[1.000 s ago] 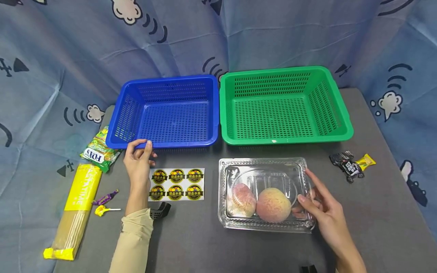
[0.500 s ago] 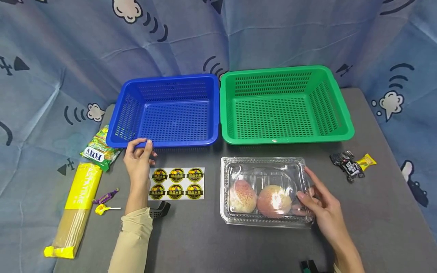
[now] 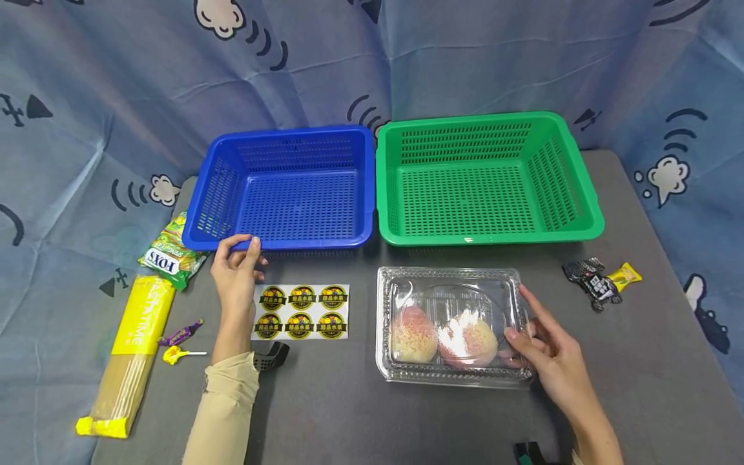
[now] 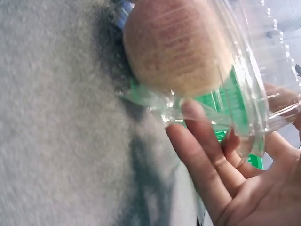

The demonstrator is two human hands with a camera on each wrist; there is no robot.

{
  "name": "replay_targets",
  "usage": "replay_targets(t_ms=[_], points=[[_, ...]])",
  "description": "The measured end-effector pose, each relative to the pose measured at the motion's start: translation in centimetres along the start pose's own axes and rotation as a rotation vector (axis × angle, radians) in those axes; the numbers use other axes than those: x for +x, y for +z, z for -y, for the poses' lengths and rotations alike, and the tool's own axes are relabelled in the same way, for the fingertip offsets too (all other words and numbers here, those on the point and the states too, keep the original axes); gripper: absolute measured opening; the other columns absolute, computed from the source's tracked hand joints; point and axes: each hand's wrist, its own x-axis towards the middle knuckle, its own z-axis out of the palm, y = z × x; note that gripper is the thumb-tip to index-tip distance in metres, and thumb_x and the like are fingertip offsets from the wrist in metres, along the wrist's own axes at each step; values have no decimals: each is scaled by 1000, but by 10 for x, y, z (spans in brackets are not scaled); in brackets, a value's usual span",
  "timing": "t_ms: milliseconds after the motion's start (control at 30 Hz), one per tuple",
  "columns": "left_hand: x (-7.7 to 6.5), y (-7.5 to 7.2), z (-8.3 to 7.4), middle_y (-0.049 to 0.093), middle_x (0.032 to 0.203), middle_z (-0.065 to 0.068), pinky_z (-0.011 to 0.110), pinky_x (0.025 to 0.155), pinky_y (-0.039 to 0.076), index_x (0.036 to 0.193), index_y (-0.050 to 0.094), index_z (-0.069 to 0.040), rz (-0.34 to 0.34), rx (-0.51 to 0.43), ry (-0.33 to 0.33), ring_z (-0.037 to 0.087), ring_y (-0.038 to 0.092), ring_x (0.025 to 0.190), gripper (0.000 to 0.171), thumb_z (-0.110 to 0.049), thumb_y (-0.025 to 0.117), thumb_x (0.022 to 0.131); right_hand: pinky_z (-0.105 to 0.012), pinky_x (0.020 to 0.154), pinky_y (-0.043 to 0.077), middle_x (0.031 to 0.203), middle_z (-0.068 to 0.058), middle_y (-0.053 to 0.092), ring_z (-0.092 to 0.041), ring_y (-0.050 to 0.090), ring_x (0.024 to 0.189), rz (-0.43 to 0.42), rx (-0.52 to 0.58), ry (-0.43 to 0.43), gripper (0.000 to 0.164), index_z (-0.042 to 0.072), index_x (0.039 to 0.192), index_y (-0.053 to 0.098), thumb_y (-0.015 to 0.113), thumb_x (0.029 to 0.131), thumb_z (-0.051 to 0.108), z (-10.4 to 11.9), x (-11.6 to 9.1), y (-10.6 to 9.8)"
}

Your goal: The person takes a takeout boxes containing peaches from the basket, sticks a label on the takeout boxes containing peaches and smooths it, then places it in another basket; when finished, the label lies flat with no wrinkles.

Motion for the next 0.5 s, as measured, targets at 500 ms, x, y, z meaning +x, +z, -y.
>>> replay_targets(t_ms=[500], points=[[-9,-24,-3,73,91,-7,21,53,52,138,67,-12,-10,87,5,15,69,79,36,-21,71,104,0,84,35,140,22,45,22,41,112,-323,-656,-206,89,29,162,46,88,86,6,14,-4,16]])
